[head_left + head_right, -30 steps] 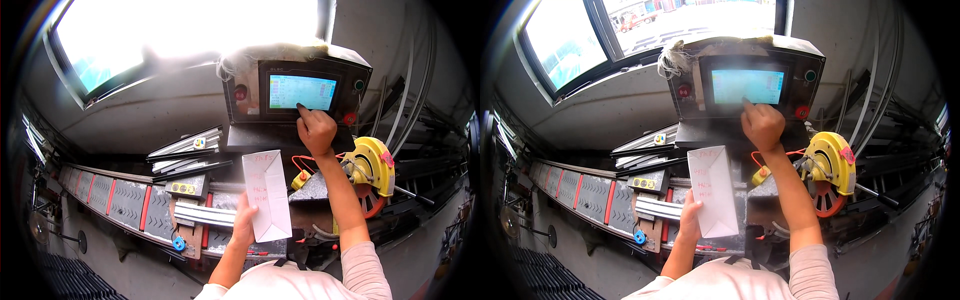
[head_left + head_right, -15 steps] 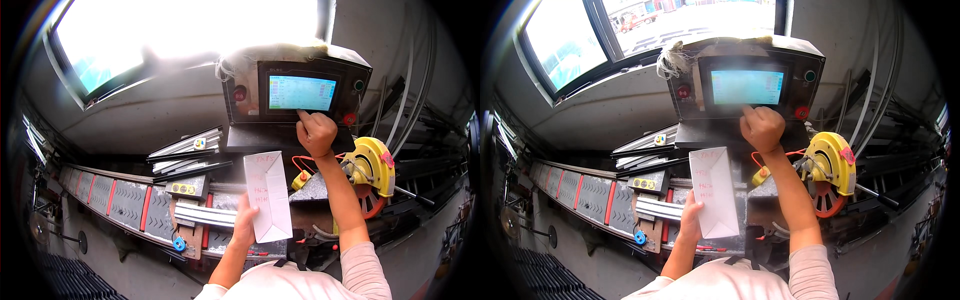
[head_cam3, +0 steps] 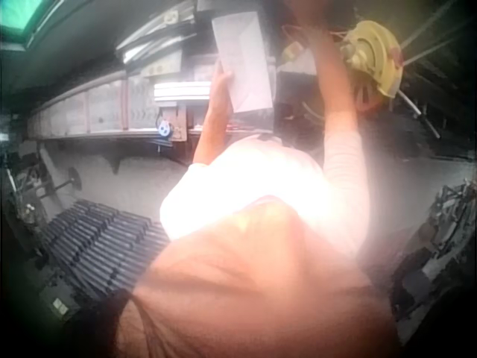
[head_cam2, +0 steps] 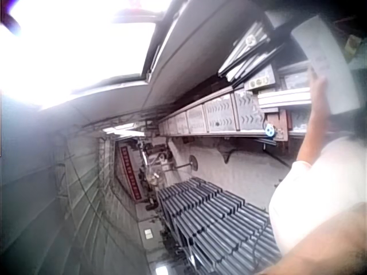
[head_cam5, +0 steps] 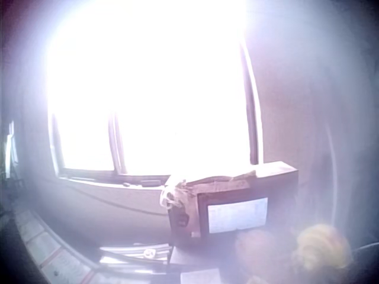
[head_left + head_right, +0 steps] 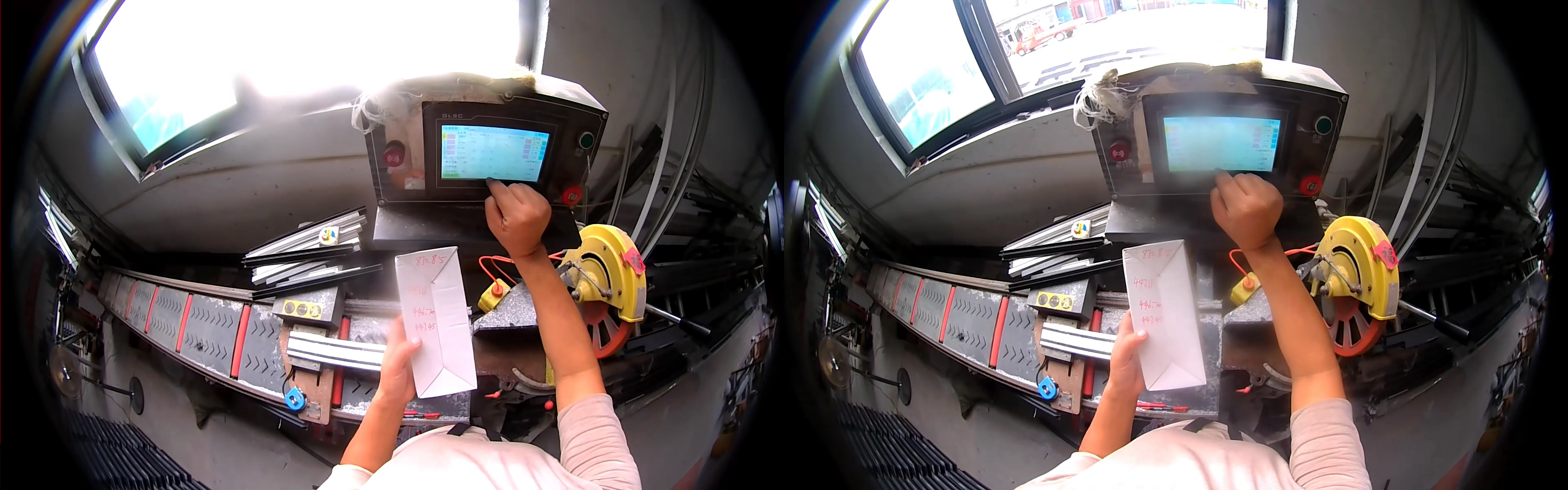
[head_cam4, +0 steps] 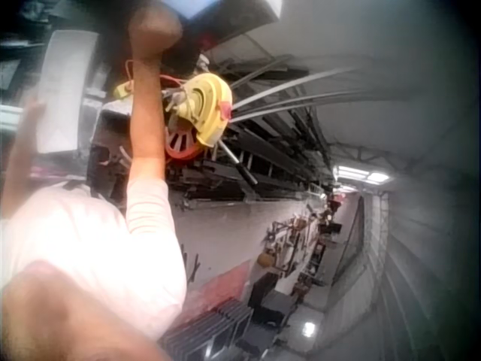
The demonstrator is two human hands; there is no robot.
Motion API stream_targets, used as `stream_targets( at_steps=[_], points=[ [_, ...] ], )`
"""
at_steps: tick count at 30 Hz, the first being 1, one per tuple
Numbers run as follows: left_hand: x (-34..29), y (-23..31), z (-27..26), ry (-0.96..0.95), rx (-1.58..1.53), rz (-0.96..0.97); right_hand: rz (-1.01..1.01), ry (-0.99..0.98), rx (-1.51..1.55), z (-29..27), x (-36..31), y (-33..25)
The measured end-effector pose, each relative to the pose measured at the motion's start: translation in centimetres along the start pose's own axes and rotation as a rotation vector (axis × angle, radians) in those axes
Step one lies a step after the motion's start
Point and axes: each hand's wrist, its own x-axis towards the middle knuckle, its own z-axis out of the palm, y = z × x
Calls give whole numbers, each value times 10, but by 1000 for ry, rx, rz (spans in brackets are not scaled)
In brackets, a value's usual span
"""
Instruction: The person moves metal profiles from a machine workbench onto the floor, writes measurements on a paper box with a marker, and inputs values into the machine's touchscreen.
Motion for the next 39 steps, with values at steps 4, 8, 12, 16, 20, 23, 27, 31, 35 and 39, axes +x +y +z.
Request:
stream_targets(
  at_steps=[4,8,12,16,20,23,27,31,35,39],
  points=[
    [-3,1,2,-8,0,1,-10,-10,45,-5,2,-3],
    [-2,8,10,-5,14,3,-22,-9,40,-2,3,-1],
    [2,4,6,-37,22,15,-14,-6,-30,2,3,3],
    [4,4,7,-42,25,1,9,-13,-35,4,2,-1],
    [4,4,4,-57,26,-5,-17,7,-10,8,0,0],
    [4,4,10,-28,-17,12,-34,21,6,6,0,1],
    [6,5,12,-39,-3,6,-19,0,-26,2,2,1],
    [3,5,11,-13,24,5,-24,-31,13,1,3,-3],
    [4,0,6,-11,26,-14,-14,-15,0,5,1,0],
    [4,-2,7,-10,27,-19,30,-40,-95,6,2,1]
  ],
)
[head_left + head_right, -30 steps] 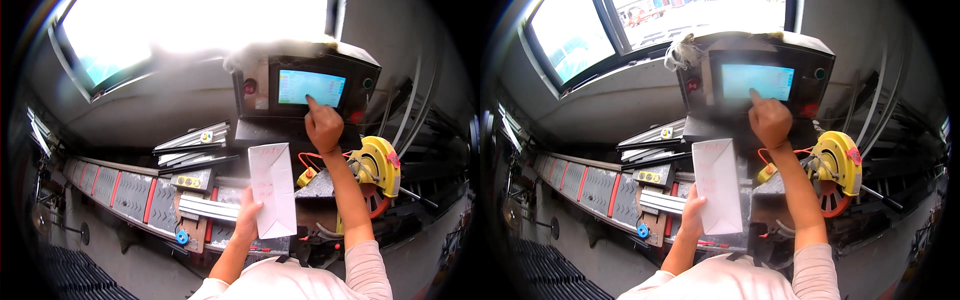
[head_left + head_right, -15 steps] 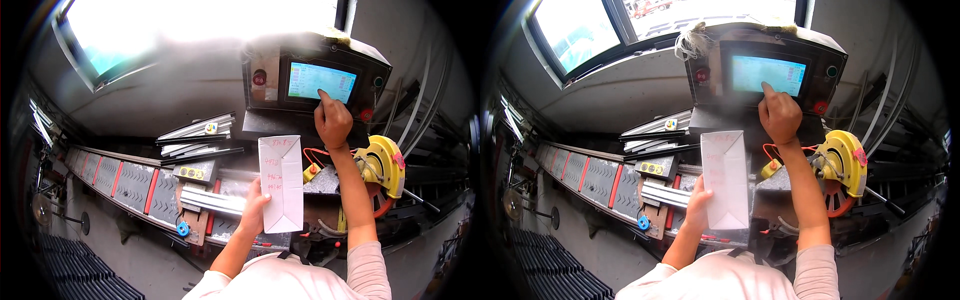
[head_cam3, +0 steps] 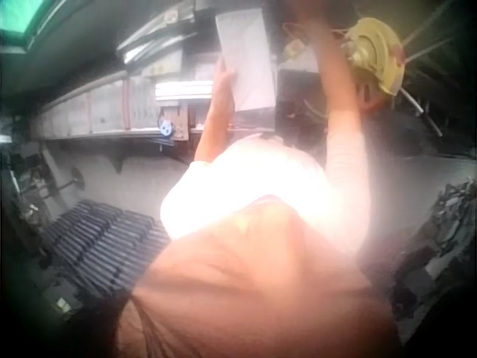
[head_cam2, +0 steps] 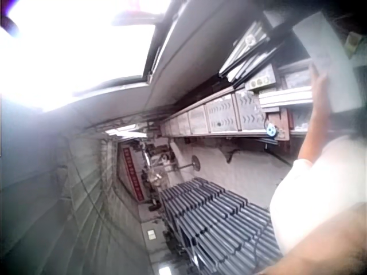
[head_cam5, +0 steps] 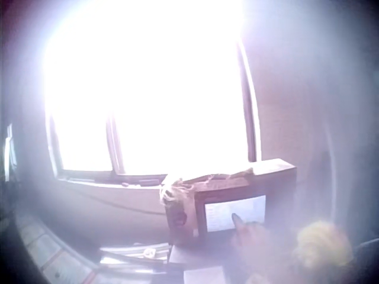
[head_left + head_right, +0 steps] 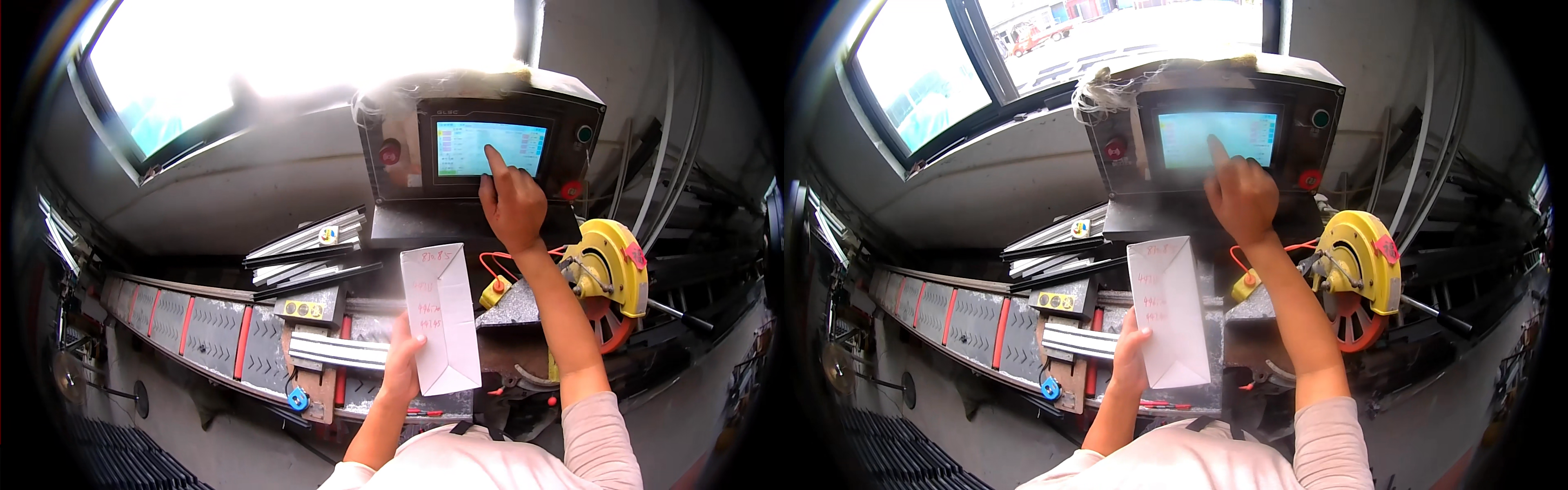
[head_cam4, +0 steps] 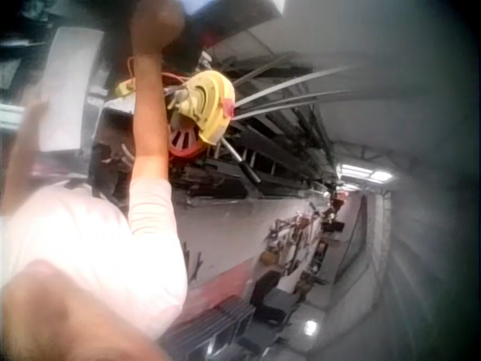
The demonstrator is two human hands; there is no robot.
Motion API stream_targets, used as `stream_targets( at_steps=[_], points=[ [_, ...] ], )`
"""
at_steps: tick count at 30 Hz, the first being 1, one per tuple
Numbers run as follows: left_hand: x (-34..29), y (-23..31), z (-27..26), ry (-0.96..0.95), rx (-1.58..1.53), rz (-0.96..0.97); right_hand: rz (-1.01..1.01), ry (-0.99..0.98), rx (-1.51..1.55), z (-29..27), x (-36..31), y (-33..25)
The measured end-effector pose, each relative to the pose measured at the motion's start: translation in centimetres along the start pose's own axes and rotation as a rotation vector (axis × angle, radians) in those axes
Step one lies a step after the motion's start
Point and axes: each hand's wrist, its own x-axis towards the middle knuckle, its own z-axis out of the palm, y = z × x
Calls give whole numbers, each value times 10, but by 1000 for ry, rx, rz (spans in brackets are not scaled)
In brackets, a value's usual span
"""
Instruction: The person moves metal profiles from a machine workbench onto the floor, writes measurements on a paper box with a marker, and inputs values into the machine's touchscreen.
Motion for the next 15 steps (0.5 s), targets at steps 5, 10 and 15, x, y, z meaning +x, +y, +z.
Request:
stream_targets(
  at_steps=[5,10,15],
  points=[
    [0,-2,0,15,21,-7,-22,-56,-37,-3,2,-1],
    [0,-1,0,12,20,-13,3,8,59,-4,2,-2],
    [0,-1,0,10,17,-10,5,57,53,-7,-2,1]
  ],
)
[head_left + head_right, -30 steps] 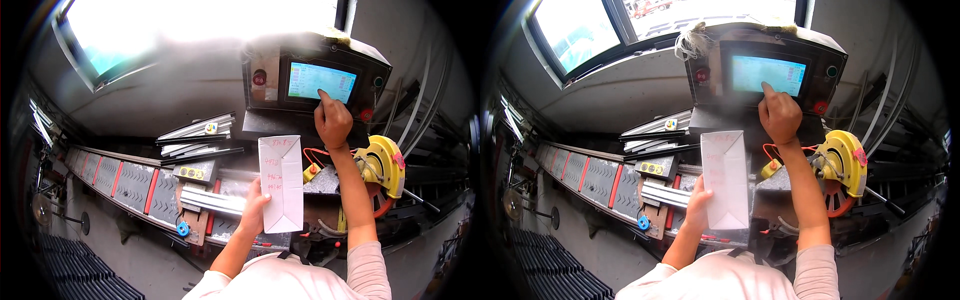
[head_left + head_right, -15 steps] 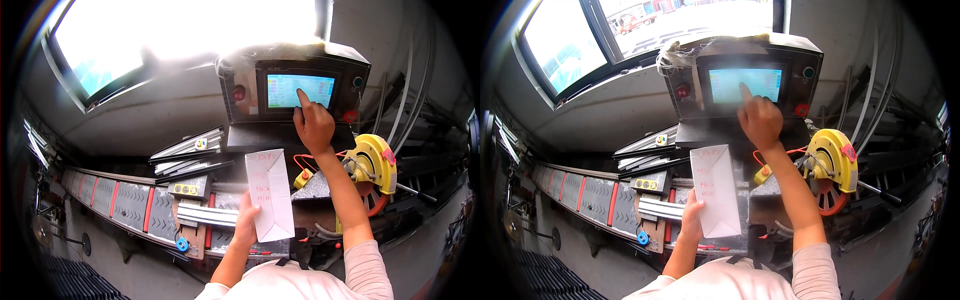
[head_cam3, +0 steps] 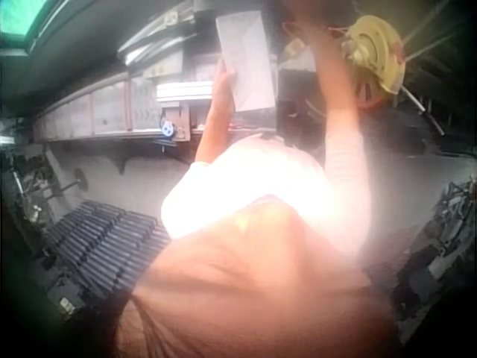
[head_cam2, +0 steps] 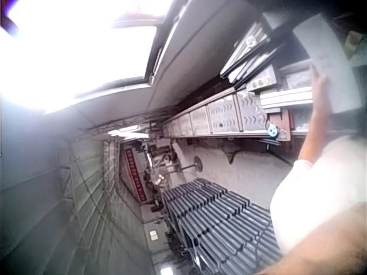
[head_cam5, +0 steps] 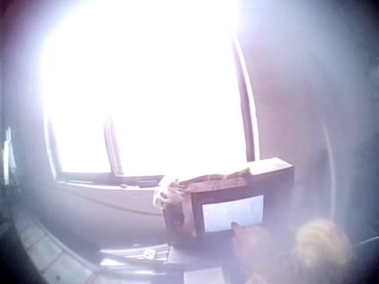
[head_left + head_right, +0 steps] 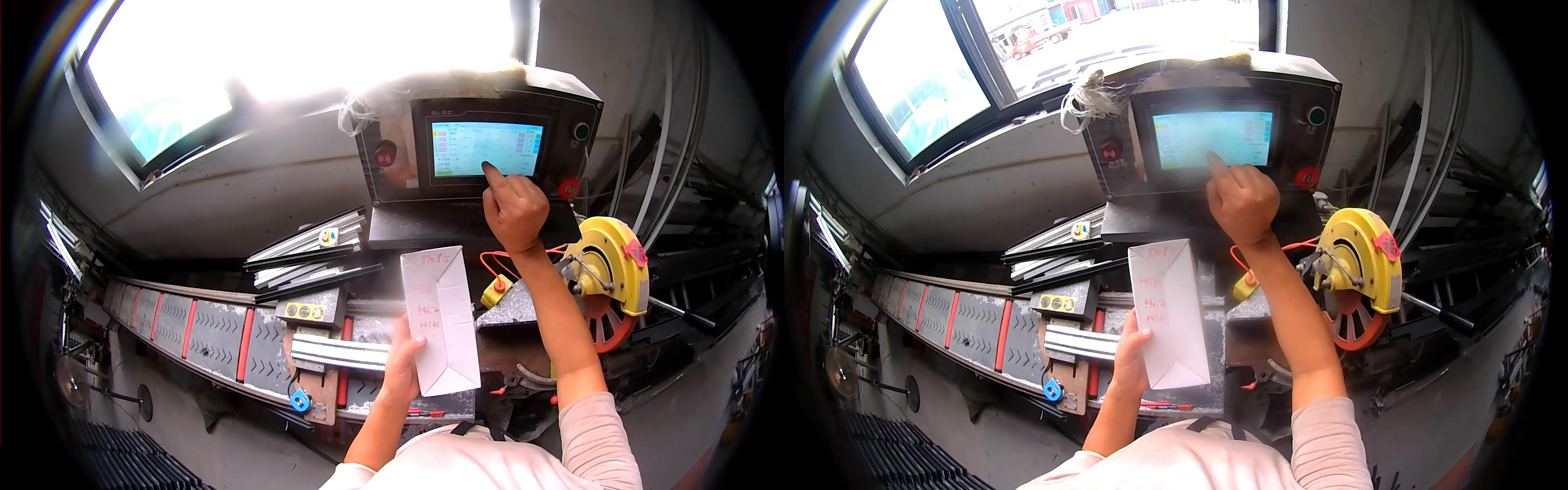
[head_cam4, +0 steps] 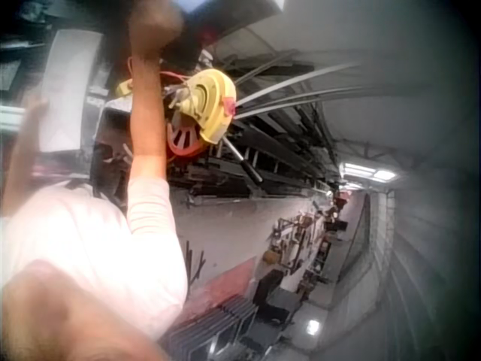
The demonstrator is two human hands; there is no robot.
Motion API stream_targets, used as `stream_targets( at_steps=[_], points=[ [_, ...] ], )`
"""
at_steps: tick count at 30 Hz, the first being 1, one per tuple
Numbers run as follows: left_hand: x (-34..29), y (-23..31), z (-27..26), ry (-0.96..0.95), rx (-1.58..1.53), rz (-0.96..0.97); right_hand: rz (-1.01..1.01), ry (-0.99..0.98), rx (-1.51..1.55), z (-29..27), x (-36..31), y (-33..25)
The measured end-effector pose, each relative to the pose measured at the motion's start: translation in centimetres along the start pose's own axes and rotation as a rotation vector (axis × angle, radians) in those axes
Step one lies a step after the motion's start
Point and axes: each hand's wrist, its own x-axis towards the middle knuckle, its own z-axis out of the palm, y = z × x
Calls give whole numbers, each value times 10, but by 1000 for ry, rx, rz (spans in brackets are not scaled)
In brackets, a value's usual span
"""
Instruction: The person moves metal profiles from a machine workbench onto the floor, writes measurements on a paper box with a marker, and inputs values into the machine's touchscreen.
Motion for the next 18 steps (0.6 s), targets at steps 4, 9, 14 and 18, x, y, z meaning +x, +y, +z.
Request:
stream_targets(
  at_steps=[4,9,14,18],
  points=[
    [0,0,-3,-2,6,-1,-14,-13,22,0,0,-1],
    [0,0,-2,10,16,-5,-25,-57,27,1,3,-3],
    [2,-6,-7,27,20,-19,-28,-53,75,1,4,-1],
    [0,-3,-9,17,16,-5,-68,-1,102,-3,4,-4]
  ],
)
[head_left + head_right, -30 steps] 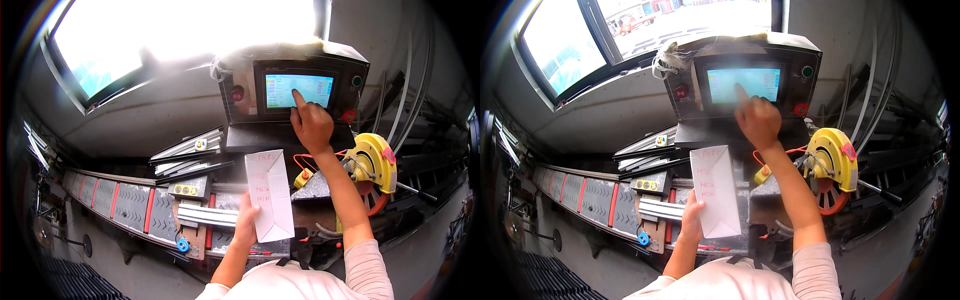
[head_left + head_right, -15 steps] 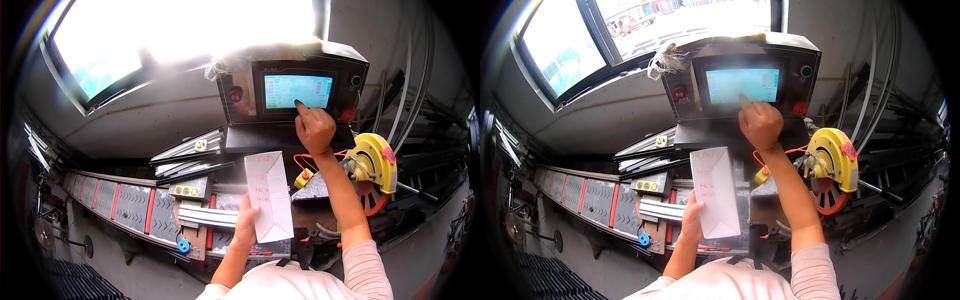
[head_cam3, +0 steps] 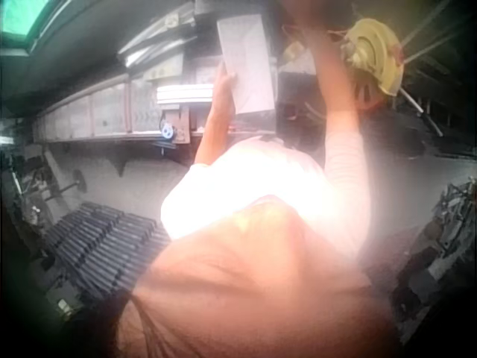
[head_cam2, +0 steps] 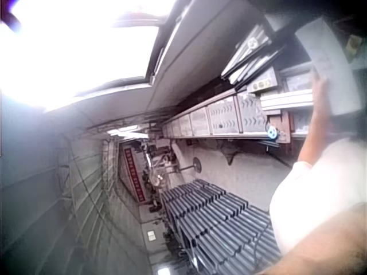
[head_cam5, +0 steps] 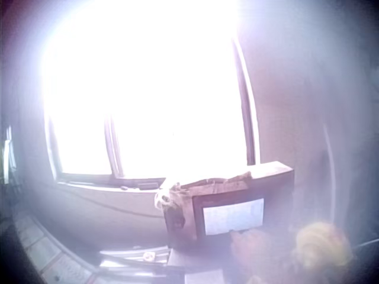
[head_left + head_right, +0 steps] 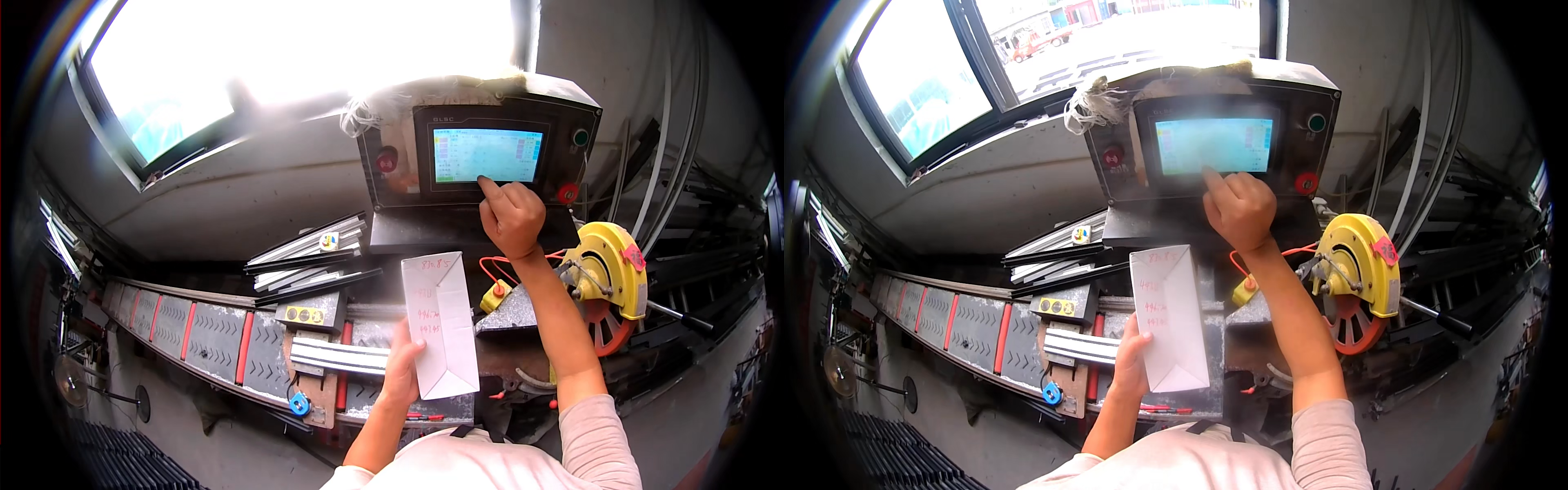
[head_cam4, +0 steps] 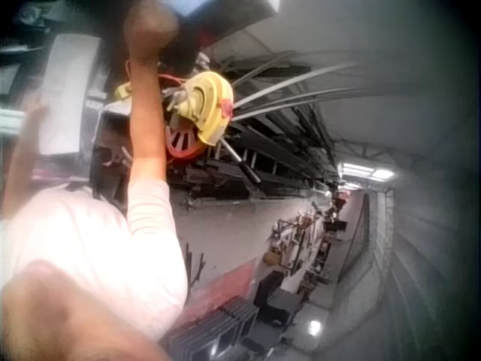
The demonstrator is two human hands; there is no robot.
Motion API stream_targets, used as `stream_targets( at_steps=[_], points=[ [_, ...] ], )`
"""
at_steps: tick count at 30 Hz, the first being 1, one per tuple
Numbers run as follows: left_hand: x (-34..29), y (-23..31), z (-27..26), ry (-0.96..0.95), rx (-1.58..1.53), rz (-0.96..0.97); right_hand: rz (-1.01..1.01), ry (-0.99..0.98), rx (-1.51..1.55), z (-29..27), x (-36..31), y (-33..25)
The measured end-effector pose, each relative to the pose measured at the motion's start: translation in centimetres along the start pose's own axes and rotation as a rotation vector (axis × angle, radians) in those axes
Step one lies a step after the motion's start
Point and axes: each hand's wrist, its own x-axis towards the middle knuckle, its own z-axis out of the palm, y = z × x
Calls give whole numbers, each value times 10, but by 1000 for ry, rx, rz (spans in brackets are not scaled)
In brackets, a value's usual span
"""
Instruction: The person moves metal profiles from a machine workbench onto the floor, writes measurements on a paper box with a marker, and inputs values into the machine's touchscreen.
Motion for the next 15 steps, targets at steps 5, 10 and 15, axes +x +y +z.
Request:
stream_targets(
  at_steps=[5,10,15],
  points=[
    [0,2,-1,-19,-20,6,-16,22,-19,0,-3,2],
    [0,0,-6,-4,-12,18,-7,12,-2,1,-5,4],
    [-1,1,-9,-22,-20,33,-36,-7,8,0,-3,1]
  ],
)
